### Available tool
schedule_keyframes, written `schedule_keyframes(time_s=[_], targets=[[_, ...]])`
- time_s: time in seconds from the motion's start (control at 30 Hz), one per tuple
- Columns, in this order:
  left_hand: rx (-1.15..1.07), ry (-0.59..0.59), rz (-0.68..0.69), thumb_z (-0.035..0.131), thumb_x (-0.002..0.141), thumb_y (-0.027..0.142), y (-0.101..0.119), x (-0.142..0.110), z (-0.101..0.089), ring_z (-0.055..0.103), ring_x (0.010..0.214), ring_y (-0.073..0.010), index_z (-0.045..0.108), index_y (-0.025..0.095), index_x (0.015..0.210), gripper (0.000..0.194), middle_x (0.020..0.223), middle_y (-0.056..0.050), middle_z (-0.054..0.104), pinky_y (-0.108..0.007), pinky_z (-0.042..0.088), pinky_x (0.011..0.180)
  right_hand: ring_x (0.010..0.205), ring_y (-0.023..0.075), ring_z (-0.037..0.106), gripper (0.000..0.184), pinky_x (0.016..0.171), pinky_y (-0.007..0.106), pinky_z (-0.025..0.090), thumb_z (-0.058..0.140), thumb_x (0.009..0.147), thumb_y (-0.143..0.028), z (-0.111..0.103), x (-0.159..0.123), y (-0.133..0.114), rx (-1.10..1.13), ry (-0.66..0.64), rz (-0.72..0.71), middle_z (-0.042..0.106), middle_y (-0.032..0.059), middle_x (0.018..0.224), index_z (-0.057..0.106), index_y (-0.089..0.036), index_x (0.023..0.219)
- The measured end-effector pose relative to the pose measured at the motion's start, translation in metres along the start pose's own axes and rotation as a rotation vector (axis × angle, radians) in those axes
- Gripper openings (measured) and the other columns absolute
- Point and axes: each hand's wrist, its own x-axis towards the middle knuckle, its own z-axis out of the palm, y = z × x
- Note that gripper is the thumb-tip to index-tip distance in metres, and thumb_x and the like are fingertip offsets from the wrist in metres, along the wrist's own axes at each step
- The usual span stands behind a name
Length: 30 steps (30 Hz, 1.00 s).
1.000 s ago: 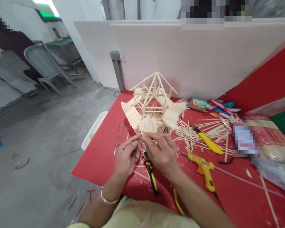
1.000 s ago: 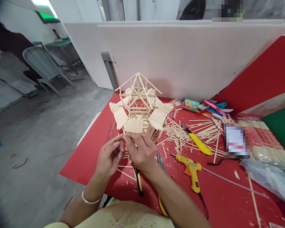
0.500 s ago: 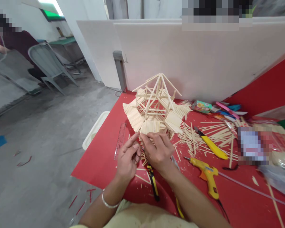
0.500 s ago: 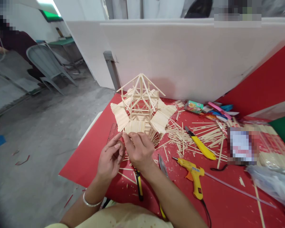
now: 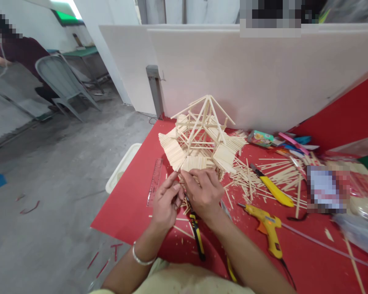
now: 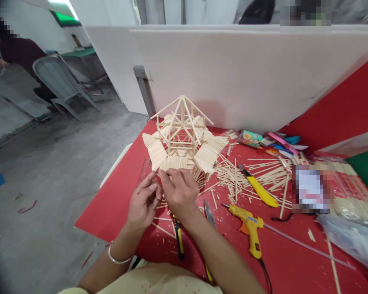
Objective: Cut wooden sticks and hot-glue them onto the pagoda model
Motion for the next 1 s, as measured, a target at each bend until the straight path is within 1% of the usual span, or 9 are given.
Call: schedule_keyframes(time_s=[0.27, 0.43, 0.8, 1.0], targets=[[-0.008, 0.013, -0.008, 0.071, 0.077, 0.027, 0.0013, 0.0004, 0.0015, 0.041, 0.042, -0.0062, 0.061, 0.017, 0.117, 0.042, 0.054, 0.004, 0.056, -0.015, 0.027, 0.039, 0.091, 0.0191, 0.056, 0.028, 0.081, 0.032, 0.047, 0.07, 0.086, -0.02, 0.0031, -0.0006, 0.002, 0.022, 0.01, 0.048, 0.069, 0.0066, 0.097, 0.069, -0.023, 0.114], [-0.006, 0.028, -0.012, 0.073, 0.075, 0.027, 0.0021, 0.0004, 0.0033, 0.042, 0.042, -0.0066, 0.06, 0.017, 0.116, 0.044, 0.054, 0.005, 0.056, -0.015, 0.027, 0.04, 0.09, 0.0187, 0.057, 0.027, 0.081, 0.032, 0.046, 0.068, 0.088, -0.022, 0.004, -0.0005, 0.003, 0.025, -0.006, 0.068, 0.068, 0.0072, 0.096, 0.068, -0.023, 0.115], [0.008, 0.039, -0.015, 0.074, 0.074, 0.029, 0.003, 0.0009, 0.0043, 0.042, 0.041, -0.0063, 0.061, 0.017, 0.113, 0.043, 0.054, 0.005, 0.056, -0.016, 0.026, 0.039, 0.09, 0.0187, 0.057, 0.028, 0.081, 0.032, 0.046, 0.068, 0.088, -0.022, 0.0052, -0.0008, 0.0039, 0.029, -0.003, 0.074, 0.068, 0.0072, 0.096, 0.067, -0.023, 0.115], [0.009, 0.019, 0.005, 0.073, 0.075, 0.028, 0.0025, 0.0016, 0.0042, 0.042, 0.042, -0.0066, 0.061, 0.017, 0.112, 0.041, 0.054, 0.005, 0.056, -0.016, 0.025, 0.039, 0.091, 0.019, 0.057, 0.029, 0.083, 0.032, 0.045, 0.069, 0.087, -0.024, 0.0058, -0.0013, 0.0045, 0.034, -0.015, 0.084, 0.068, 0.0073, 0.097, 0.067, -0.023, 0.116]])
